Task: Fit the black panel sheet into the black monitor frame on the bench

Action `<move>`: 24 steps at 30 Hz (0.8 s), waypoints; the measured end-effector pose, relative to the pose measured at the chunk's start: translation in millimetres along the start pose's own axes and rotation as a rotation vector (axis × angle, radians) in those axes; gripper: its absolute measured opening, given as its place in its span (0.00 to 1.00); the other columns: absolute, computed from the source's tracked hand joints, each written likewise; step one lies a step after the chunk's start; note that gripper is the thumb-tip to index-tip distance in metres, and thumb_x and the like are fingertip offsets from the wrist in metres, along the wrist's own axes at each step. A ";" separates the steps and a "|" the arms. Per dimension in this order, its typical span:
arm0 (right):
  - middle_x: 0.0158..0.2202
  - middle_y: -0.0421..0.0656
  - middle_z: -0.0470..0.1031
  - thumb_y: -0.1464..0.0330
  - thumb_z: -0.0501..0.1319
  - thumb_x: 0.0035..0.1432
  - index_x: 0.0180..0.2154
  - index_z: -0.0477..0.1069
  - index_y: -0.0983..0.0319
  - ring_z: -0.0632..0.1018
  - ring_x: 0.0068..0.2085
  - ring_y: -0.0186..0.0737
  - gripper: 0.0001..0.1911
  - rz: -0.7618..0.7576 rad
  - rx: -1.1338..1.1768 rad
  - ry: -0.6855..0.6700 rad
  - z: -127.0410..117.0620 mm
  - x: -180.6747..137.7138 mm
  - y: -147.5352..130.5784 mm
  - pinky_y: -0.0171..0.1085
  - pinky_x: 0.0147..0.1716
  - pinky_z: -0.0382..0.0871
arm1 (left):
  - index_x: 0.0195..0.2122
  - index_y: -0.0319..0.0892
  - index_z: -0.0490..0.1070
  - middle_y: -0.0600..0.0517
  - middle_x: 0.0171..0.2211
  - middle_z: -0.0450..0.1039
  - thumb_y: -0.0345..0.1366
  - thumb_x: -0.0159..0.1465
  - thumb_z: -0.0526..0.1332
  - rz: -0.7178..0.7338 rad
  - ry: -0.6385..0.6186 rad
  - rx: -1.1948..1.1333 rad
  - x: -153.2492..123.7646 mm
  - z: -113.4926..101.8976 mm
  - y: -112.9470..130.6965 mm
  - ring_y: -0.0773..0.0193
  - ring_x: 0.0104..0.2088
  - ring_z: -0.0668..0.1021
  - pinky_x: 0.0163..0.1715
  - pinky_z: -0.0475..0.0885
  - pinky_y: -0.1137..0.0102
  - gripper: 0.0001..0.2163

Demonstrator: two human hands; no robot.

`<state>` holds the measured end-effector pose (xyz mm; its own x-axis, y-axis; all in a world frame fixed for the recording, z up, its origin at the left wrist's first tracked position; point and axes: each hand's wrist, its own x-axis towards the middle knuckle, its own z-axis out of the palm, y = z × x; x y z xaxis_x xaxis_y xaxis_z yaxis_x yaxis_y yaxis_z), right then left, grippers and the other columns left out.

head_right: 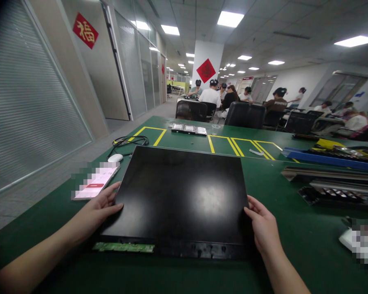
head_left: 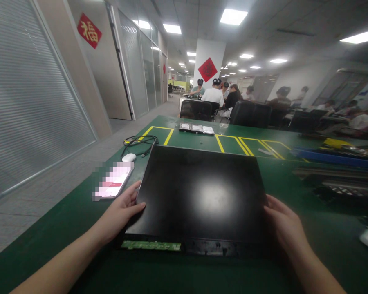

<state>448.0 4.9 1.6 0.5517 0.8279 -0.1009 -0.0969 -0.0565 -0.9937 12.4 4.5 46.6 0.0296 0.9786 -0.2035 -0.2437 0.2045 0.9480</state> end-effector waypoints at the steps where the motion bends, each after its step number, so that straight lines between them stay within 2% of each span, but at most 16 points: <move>1: 0.41 0.42 0.81 0.68 0.71 0.32 0.43 0.78 0.57 0.79 0.47 0.49 0.28 0.002 -0.001 0.003 -0.8 0.5 0.5 0.44 0.49 0.72 | 0.63 0.46 0.59 0.43 0.53 0.77 0.30 0.50 0.71 0.000 0.000 0.004 -0.4 0.6 0.7 0.46 0.52 0.78 0.50 0.72 0.58 0.39; 8: 0.41 0.42 0.81 0.68 0.71 0.31 0.42 0.78 0.57 0.78 0.48 0.51 0.29 0.035 -0.031 0.036 -3.2 3.2 0.4 0.45 0.49 0.71 | 0.60 0.47 0.63 0.45 0.54 0.77 0.32 0.51 0.72 0.002 -0.042 0.060 -1.3 -0.9 0.3 0.46 0.53 0.77 0.49 0.74 0.61 0.35; 14: 0.39 0.42 0.82 0.68 0.70 0.32 0.40 0.78 0.58 0.79 0.46 0.51 0.25 0.010 -0.052 0.064 -1.8 2.2 -1.2 0.45 0.49 0.71 | 0.61 0.47 0.62 0.45 0.56 0.75 0.32 0.53 0.71 0.013 -0.039 0.068 1.0 -1.9 -1.5 0.48 0.56 0.74 0.50 0.73 0.63 0.34; 19: 0.39 0.43 0.82 0.69 0.70 0.31 0.41 0.78 0.58 0.79 0.46 0.50 0.26 0.028 -0.038 0.052 1.3 -1.7 -5.0 0.44 0.49 0.71 | 0.62 0.46 0.61 0.45 0.56 0.75 0.32 0.53 0.71 0.011 -0.039 0.068 1.4 -2.3 -1.5 0.49 0.56 0.75 0.52 0.72 0.62 0.35; 24: 0.42 0.42 0.82 0.68 0.69 0.35 0.41 0.79 0.57 0.78 0.49 0.50 0.24 0.028 -0.098 0.033 0.5 -3.3 -10.6 0.42 0.50 0.71 | 0.61 0.47 0.62 0.46 0.55 0.76 0.30 0.55 0.70 -0.005 -0.055 0.018 2.2 -3.6 -2.0 0.49 0.54 0.77 0.47 0.75 0.64 0.33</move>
<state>446.8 3.1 12.4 0.5772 0.8064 -0.1290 -0.0320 -0.1354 -0.9903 9.4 6.1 43.4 0.0837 0.9773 -0.1948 -0.2256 0.2089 0.9515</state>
